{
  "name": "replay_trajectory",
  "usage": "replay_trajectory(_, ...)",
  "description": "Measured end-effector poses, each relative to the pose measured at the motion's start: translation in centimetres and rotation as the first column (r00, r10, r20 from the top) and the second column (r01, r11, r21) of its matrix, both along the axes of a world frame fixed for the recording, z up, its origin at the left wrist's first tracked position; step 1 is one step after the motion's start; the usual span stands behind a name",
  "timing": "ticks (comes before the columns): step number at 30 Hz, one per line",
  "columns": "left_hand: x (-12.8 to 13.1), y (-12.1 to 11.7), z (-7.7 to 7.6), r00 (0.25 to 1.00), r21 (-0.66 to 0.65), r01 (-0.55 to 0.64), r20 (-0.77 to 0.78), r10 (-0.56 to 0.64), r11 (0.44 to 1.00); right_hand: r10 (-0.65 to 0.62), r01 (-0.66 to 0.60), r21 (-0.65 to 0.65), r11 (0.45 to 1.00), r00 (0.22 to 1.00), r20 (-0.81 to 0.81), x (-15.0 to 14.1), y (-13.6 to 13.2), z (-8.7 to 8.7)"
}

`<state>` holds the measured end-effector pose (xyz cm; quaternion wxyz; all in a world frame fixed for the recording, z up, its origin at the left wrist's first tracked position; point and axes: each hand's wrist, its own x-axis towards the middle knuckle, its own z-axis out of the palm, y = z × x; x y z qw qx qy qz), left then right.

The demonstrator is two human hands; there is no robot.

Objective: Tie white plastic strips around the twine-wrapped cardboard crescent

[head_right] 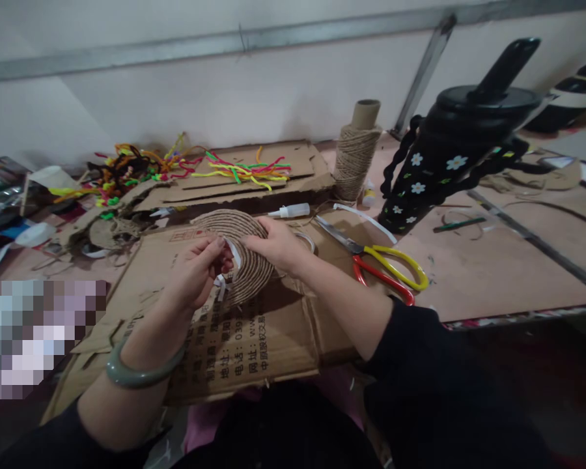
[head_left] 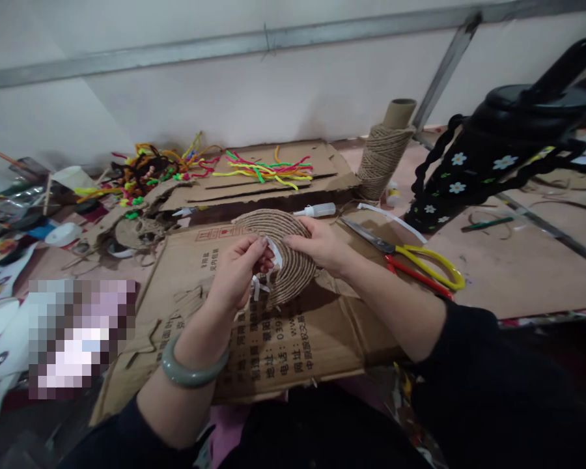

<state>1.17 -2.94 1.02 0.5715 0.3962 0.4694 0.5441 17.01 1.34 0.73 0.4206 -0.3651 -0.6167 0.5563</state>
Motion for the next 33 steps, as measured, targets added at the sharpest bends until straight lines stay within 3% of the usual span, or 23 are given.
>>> replay_trajectory(14,0.3,0.0,-0.3,0.999,-0.030,-0.009,0.039,0.010,1.000,-0.010,0.008,0.040,0.999,0.999,0.037,-0.1,-0.2,-0.2)
replay_trajectory(20,0.3,0.3,-0.4,1.000,-0.034,0.005,-0.014,-0.005,0.999,-0.023,0.018,0.049,0.999,0.994,0.104,0.0,0.2,-0.7)
replay_trajectory(26,0.2,0.5,-0.7,0.999,-0.026,0.042,0.022,-0.041,0.999,-0.032,0.034,-0.048,0.998,0.999,0.041,0.1,0.2,-1.1)
replay_trajectory(30,0.5,0.7,-1.0,0.997,-0.031,0.062,-0.048,-0.064,0.998,-0.065,0.067,-0.136,0.988,0.998,0.019,0.0,0.1,-0.7)
replay_trajectory(33,0.5,0.0,-0.3,0.966,0.030,0.118,-0.235,-0.107,0.993,-0.072,0.073,-0.172,0.982,0.997,0.010,-0.1,-0.2,0.3)
